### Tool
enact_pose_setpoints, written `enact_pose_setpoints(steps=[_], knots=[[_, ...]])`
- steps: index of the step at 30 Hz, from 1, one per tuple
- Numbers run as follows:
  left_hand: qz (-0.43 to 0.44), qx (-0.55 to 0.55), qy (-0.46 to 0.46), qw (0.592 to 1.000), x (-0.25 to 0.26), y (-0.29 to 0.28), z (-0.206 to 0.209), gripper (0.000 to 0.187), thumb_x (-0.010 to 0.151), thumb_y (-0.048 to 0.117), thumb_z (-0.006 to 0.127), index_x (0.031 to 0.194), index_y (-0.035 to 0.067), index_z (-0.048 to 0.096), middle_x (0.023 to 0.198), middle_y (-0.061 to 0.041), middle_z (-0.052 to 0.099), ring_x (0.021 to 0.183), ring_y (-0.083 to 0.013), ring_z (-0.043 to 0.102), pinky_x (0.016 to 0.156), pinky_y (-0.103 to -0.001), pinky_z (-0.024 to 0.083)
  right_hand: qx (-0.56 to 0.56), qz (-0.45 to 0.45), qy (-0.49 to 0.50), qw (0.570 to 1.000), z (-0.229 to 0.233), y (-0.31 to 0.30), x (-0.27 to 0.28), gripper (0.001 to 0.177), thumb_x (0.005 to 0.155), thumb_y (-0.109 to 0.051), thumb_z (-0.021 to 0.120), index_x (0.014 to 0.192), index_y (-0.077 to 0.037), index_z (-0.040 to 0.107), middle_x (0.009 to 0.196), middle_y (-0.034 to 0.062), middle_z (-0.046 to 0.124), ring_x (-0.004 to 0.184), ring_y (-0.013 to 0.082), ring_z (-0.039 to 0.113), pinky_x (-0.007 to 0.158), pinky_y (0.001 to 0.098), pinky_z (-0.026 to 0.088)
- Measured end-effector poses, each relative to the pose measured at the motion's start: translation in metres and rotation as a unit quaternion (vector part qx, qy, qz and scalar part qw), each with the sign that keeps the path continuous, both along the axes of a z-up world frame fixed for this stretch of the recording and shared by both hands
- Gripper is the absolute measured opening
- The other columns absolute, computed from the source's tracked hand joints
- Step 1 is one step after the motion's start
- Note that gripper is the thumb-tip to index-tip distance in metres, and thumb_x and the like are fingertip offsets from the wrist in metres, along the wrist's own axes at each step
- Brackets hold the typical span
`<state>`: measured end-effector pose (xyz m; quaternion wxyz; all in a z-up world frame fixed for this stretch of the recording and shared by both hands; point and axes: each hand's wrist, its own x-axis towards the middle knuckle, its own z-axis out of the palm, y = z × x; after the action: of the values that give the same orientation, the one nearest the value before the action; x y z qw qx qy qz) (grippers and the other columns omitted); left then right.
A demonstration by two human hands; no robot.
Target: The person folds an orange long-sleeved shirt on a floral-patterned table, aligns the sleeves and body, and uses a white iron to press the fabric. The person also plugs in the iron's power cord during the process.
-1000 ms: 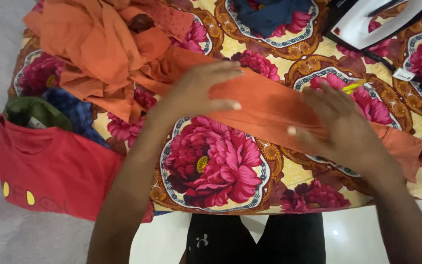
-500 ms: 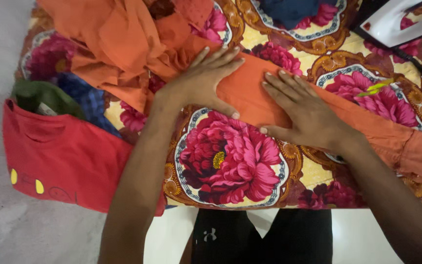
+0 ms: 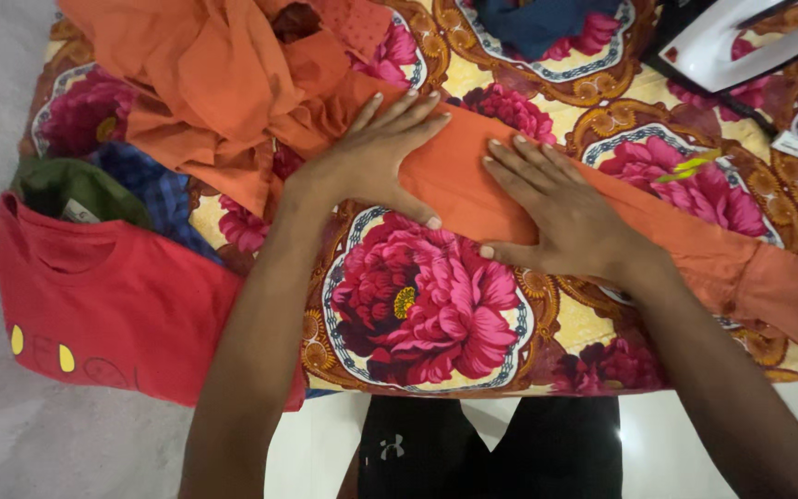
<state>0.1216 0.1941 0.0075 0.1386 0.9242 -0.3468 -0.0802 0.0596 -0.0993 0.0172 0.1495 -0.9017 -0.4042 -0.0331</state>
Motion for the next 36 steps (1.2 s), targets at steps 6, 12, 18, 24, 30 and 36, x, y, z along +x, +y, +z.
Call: enact_pose_setpoints(steps=[6, 12, 18, 24, 30, 36], knots=[[0.012, -0.027, 0.002, 1.0, -0.002, 0.002, -0.003, 0.131, 0.067, 0.086, 0.07, 0.163, 0.01, 0.024, 0.172, -0.017, 0.011, 0.159, -0.0307, 0.006, 0.126, -0.053, 0.0, -0.025, -0.025, -0.002, 0.999, 0.0, -0.009, -0.005, 0.101, 0.084, -0.067, 0.061, 0.159, -0.007, 0.03, 0.167, 0.0187, 0.024, 0.155, 0.0354, 0.018, 0.124, 0.051, 0.012], [0.075, -0.007, -0.011, 0.997, -0.005, 0.008, -0.001, 0.124, 0.072, 0.09, 0.06, 0.163, 0.013, 0.026, 0.172, -0.015, 0.016, 0.161, -0.031, 0.01, 0.128, -0.052, 0.001, -0.06, -0.093, -0.027, 0.994, -0.003, -0.049, -0.032, 0.1, 0.085, -0.073, 0.051, 0.161, -0.011, 0.028, 0.166, 0.0201, 0.024, 0.153, 0.0382, 0.019, 0.123, 0.0518, 0.012], [0.069, 0.007, -0.025, 0.997, -0.008, 0.006, 0.0, 0.132, 0.066, 0.089, 0.065, 0.163, 0.011, 0.021, 0.17, -0.018, 0.015, 0.157, -0.0322, 0.009, 0.124, -0.053, -0.001, -0.081, -0.154, -0.019, 0.984, 0.003, -0.082, -0.062, 0.098, 0.087, -0.073, 0.048, 0.161, -0.013, 0.027, 0.165, 0.0211, 0.024, 0.154, 0.0375, 0.017, 0.123, 0.0501, 0.012], [0.069, 0.008, -0.026, 0.997, -0.009, 0.004, 0.003, 0.132, 0.066, 0.088, 0.065, 0.163, 0.011, 0.021, 0.17, -0.019, 0.015, 0.158, -0.0321, 0.008, 0.125, -0.054, 0.0, -0.049, -0.156, -0.019, 0.986, 0.008, -0.1, -0.076, 0.095, 0.088, -0.07, 0.048, 0.16, -0.012, 0.028, 0.166, 0.0211, 0.022, 0.154, 0.0358, 0.015, 0.123, 0.0489, 0.011], [-0.003, -0.038, -0.101, 0.994, -0.016, -0.021, -0.003, 0.121, 0.079, 0.087, 0.057, 0.162, 0.005, 0.025, 0.169, -0.023, 0.02, 0.158, -0.0348, 0.015, 0.125, -0.054, 0.002, 0.155, -0.243, 0.122, 0.95, 0.009, -0.124, -0.077, 0.071, 0.099, -0.052, 0.052, 0.151, -0.005, 0.047, 0.158, 0.0199, 0.047, 0.147, 0.0291, 0.042, 0.119, 0.0436, 0.031], [-0.051, -0.048, -0.149, 0.986, -0.026, -0.058, -0.017, 0.104, 0.093, 0.08, 0.047, 0.162, 0.003, 0.03, 0.168, -0.021, 0.028, 0.158, -0.0327, 0.022, 0.13, -0.053, 0.007, 0.384, -0.382, 0.093, 0.836, -0.004, -0.162, -0.03, 0.045, 0.107, -0.031, 0.071, 0.135, 0.003, 0.062, 0.128, 0.0141, 0.069, 0.116, 0.0148, 0.065, 0.104, 0.031, 0.051]])
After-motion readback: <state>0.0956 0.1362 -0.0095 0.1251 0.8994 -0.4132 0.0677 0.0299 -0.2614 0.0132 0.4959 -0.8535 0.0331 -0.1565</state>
